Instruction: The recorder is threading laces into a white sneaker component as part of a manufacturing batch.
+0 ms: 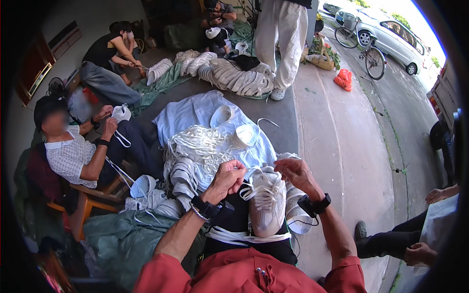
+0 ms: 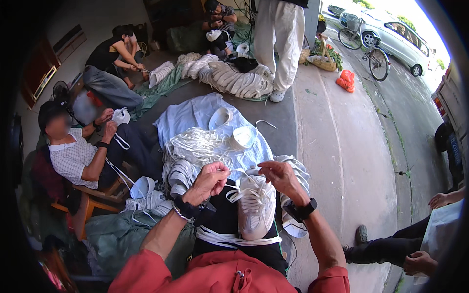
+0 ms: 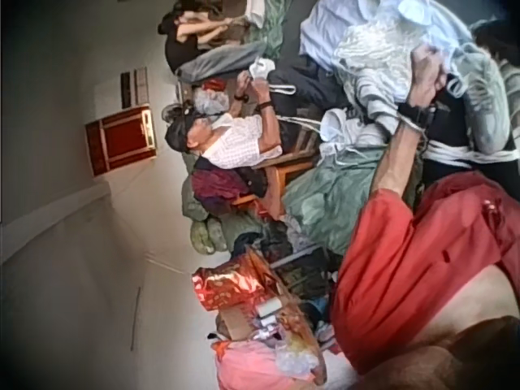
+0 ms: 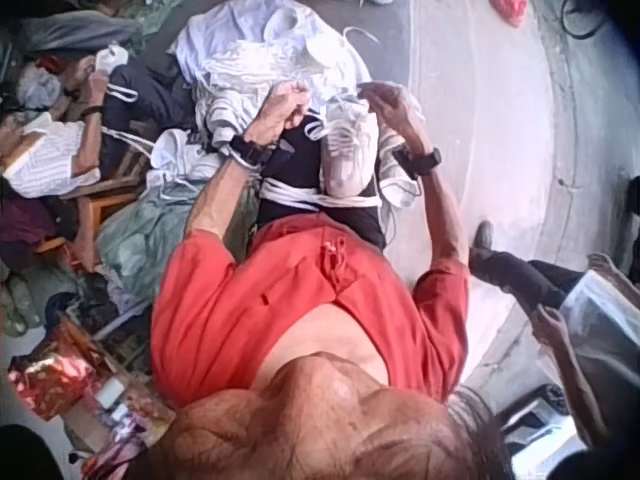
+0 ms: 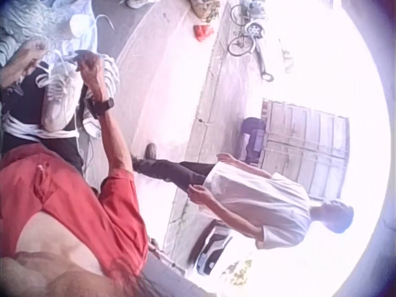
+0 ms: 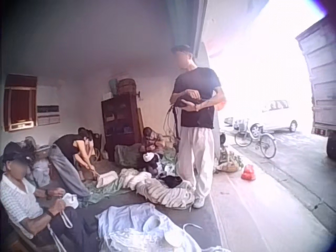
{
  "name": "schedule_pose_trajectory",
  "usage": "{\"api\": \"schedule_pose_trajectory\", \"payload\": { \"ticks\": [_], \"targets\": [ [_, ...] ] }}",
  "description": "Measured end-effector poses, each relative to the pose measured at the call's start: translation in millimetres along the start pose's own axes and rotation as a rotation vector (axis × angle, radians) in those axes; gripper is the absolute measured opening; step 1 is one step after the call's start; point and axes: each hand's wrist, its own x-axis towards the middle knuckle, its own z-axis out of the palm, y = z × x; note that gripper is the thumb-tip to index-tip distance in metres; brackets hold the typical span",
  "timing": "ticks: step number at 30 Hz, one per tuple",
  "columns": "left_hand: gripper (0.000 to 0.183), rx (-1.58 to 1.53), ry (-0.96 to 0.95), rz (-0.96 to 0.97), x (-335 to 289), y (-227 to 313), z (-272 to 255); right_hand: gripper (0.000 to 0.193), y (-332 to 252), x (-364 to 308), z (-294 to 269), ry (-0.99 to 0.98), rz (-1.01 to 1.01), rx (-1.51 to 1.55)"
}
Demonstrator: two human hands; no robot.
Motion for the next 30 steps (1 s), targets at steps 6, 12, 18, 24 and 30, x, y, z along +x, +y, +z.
{"api": "schedule_pose_trajectory", "payload": {
  "ticks": [6,12,18,24,30],
  "targets": [
    [0.01,0.076,-0.067,0.023,3.2,7.4,27.7,0.039,-12.3,-0.4,35.8,-0.267,0.043,0.223],
    [0.011,-0.013,-0.045,0.04,8.9,11.2,27.1,0.038,-2.6,-1.5,42.6,-0.221,0.074,0.214],
    [0.019,-0.152,-0.073,0.007,4.0,12.6,36.0,0.039,1.4,-3.9,53.8,-0.227,0.181,0.268],
    [0.021,-0.223,-0.053,0.043,0.7,16.1,40.3,0.033,0.3,-8.8,55.4,-0.25,0.093,0.28],
    [0.035,-0.143,0.241,0.442,1.1,-5.9,34.4,0.028,18.4,2.4,48.4,-0.24,0.147,0.245]
  ]
}}
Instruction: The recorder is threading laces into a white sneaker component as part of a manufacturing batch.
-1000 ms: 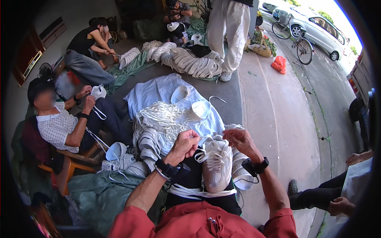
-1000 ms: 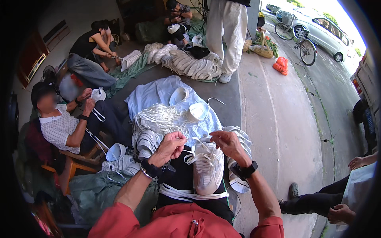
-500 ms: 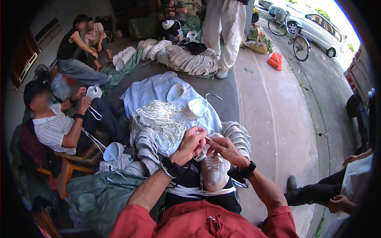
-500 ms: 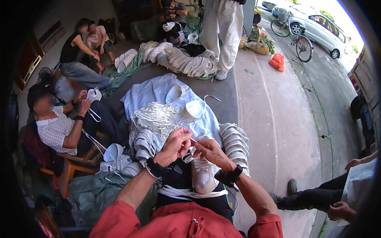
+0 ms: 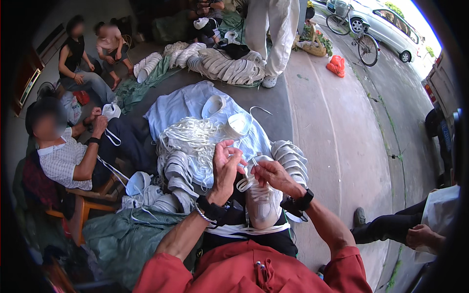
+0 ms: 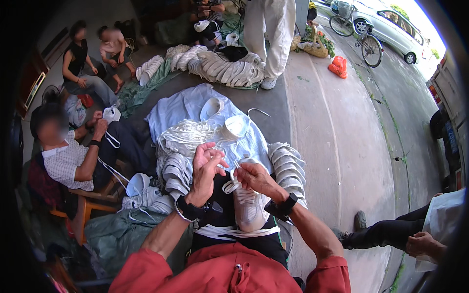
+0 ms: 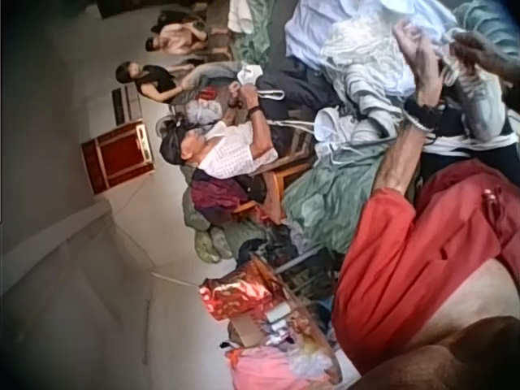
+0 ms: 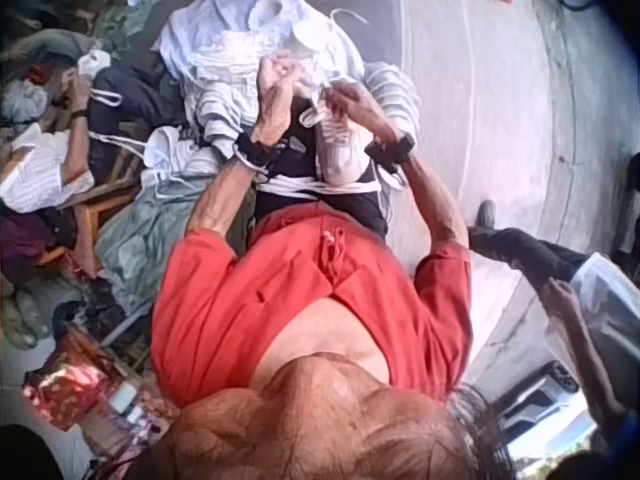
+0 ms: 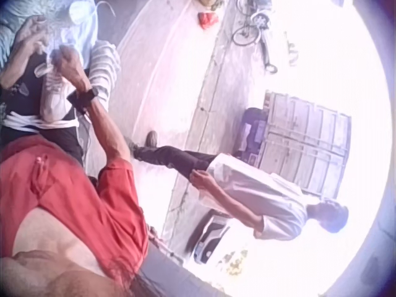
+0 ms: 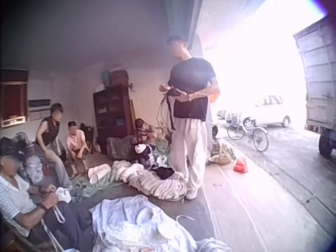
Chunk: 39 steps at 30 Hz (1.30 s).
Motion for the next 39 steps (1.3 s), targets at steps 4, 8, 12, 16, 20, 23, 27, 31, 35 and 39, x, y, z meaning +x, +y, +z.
{"api": "schedule_pose_trajectory", "payload": {
  "ticks": [4,8,12,16,20,23,27,31,35,39],
  "targets": [
    [0.022,0.498,-0.511,0.102,-49.7,-36.1,-8.2,0.029,-2.6,7.9,-10.1,0.034,0.083,0.156],
    [0.026,0.711,-0.829,0.406,-84.1,-79.4,-0.2,0.029,-30.3,19.9,-6.4,0.043,0.016,0.046],
    [0.029,0.829,-0.927,0.357,-91.4,-91.8,-3.8,0.029,-62.0,26.2,-17.0,0.14,-0.103,-0.03],
    [0.024,0.777,-0.862,0.428,-90.2,-79.7,-3.4,0.025,-55.1,18.2,-23.1,0.135,-0.102,0.088],
    [0.008,0.72,-0.361,0.355,-67.7,-60.5,-17.7,0.024,-32.4,1.5,-34.9,0.632,-0.165,-0.281],
    [0.005,0.91,-0.139,0.504,-36.3,-56.5,-25.0,0.016,-15.9,-18.8,-31.8,0.331,-0.134,-0.751],
    [0.009,1.042,-0.157,0.483,-19.3,-63.9,-19.7,0.009,9.1,-28.0,-4.3,0.21,-0.291,-1.011],
    [0.011,1.064,-0.217,0.435,-14.5,-68.4,-20.0,0.01,20.4,-19.2,-1.9,0.203,-0.309,-1.046],
    [0.01,1.026,-0.208,0.439,-11.5,-73.3,-25.0,0.009,19.9,-15.4,-8.0,0.227,-0.269,-0.931],
    [0.01,0.95,-0.343,0.451,-3.3,-76.3,-42.4,0.007,13.0,-16.1,-22.3,0.162,-0.303,-0.918]
  ]
}}
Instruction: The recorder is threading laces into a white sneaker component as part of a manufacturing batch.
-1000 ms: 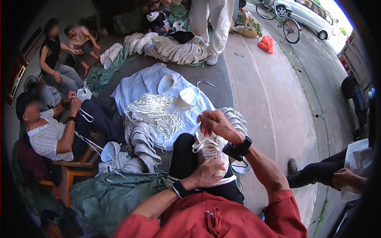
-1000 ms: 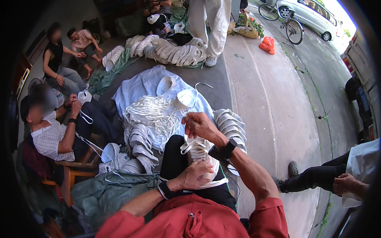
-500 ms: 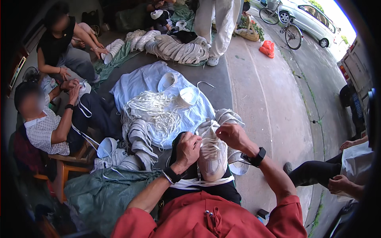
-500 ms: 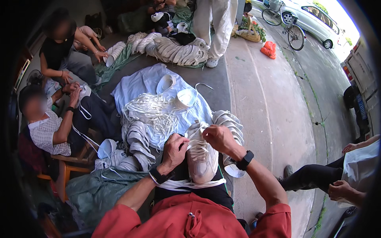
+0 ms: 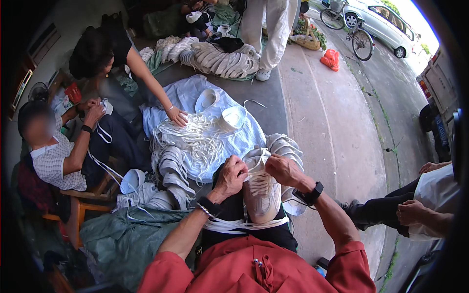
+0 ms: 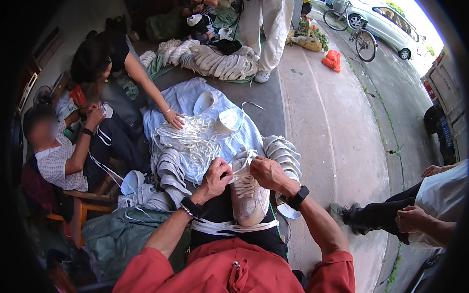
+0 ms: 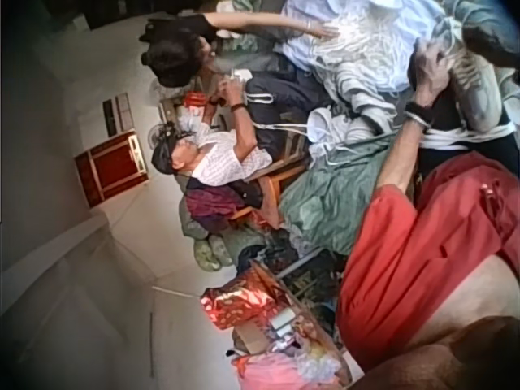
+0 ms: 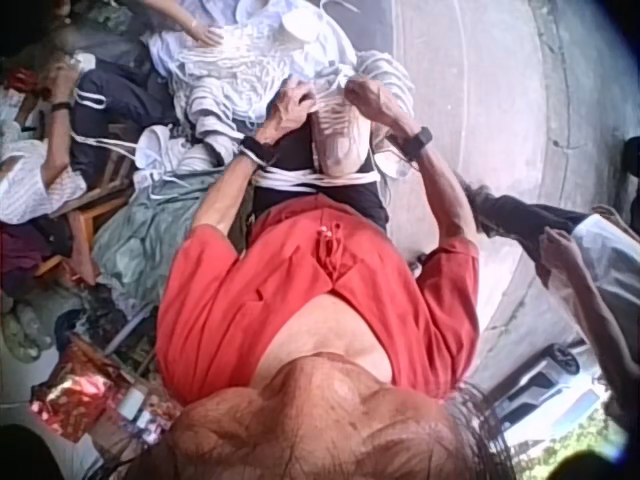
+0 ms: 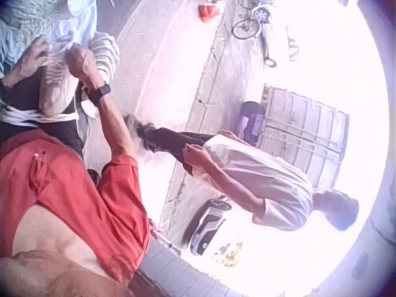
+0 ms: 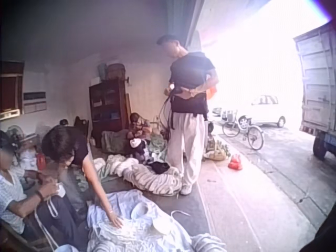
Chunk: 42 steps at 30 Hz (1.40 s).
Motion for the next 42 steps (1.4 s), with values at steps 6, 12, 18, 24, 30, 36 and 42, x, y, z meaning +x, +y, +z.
{"api": "schedule_pose_trajectory", "payload": {
  "ticks": [6,12,18,24,30,36,42],
  "targets": [
    [0.01,-0.214,-0.09,-0.065,-8.1,-27.9,-14.5,0.009,18.2,-11.4,-11.3,-0.167,0.229,0.238],
    [0.011,-0.637,0.075,-0.378,-22.6,-18.1,-11.2,0.039,36.0,-1.2,5.1,0.154,0.311,0.414],
    [0.023,-0.873,-0.122,-0.864,-38.9,3.0,-9.8,0.036,39.3,22.1,26.0,0.014,0.596,0.787],
    [0.02,-1.171,-0.119,-0.889,-33.9,11.1,-0.8,0.034,43.9,18.7,25.5,-0.02,0.517,0.895],
    [0.014,-1.163,-0.177,-0.982,-32.8,3.9,0.7,0.04,42.2,17.4,27.8,-0.005,0.524,0.801],
    [0.01,-1.803,-0.246,-1.084,-39.0,-7.9,3.7,0.041,31.5,17.9,23.8,-0.003,0.531,0.836],
    [0.011,-2.052,-0.326,-0.853,-45.7,-9.4,3.5,0.044,27.7,18.7,22.8,0.002,0.574,0.805]
  ]
}}
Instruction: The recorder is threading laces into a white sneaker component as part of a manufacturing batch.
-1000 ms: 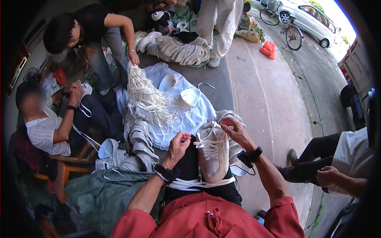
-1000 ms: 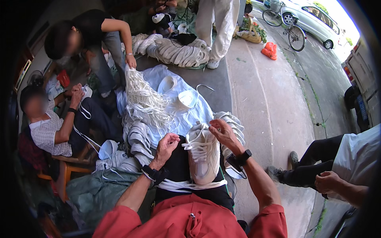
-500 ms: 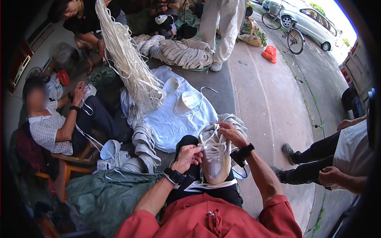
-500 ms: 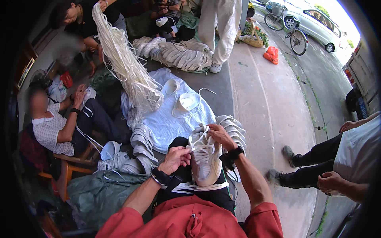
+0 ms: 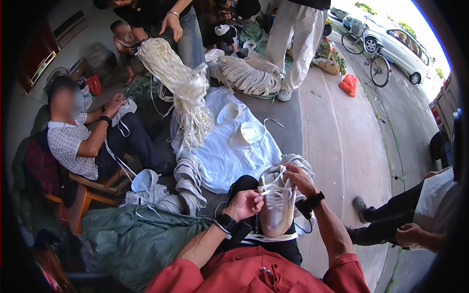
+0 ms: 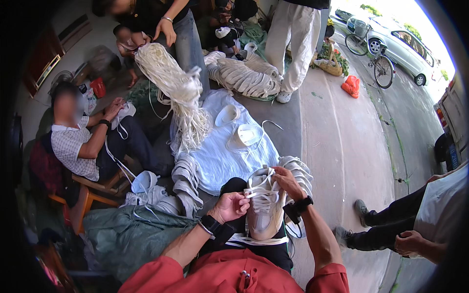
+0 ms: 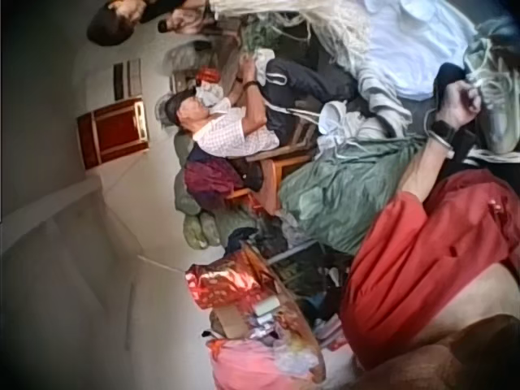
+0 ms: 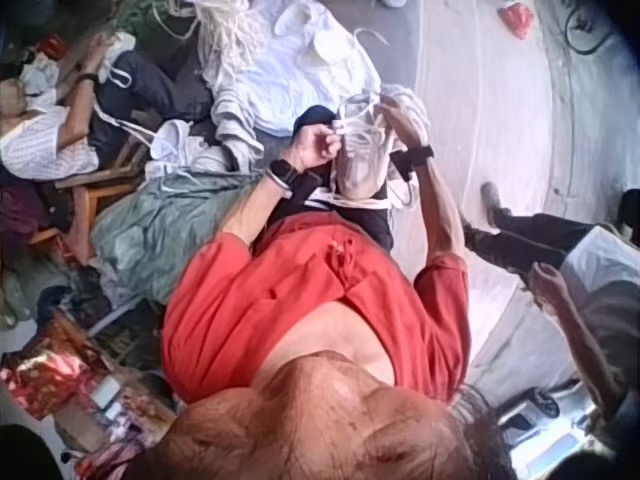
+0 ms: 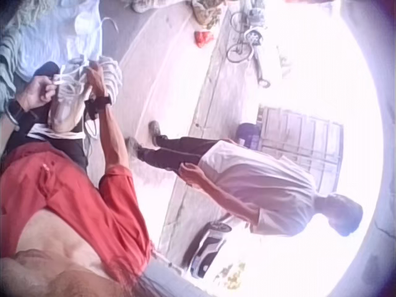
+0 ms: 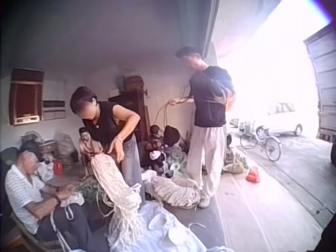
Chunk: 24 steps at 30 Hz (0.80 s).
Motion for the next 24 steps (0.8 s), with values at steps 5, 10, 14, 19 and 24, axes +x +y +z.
{"api": "schedule_pose_trajectory", "payload": {
  "ticks": [5,10,14,19,24],
  "targets": [
    [0.017,0.098,0.033,0.025,-11.1,3.6,-1.4,0.042,-3.0,0.0,-1.7,-0.02,0.016,0.002],
    [0.02,0.418,0.297,0.154,-28.2,14.8,0.4,0.04,0.3,7.9,-7.5,-0.056,-0.005,0.014],
    [0.025,0.441,0.35,0.259,-32.8,10.9,5.7,0.038,4.1,16.7,-10.7,-0.096,-0.011,-0.033],
    [0.03,0.481,0.379,0.276,-30.6,1.6,10.9,0.032,12.4,17.5,-17.0,-0.073,-0.075,-0.11],
    [0.041,0.596,0.392,0.224,-26.2,-10.9,6.8,0.019,57.5,19.3,-59.8,-0.019,-0.873,-0.624]
  ]
}}
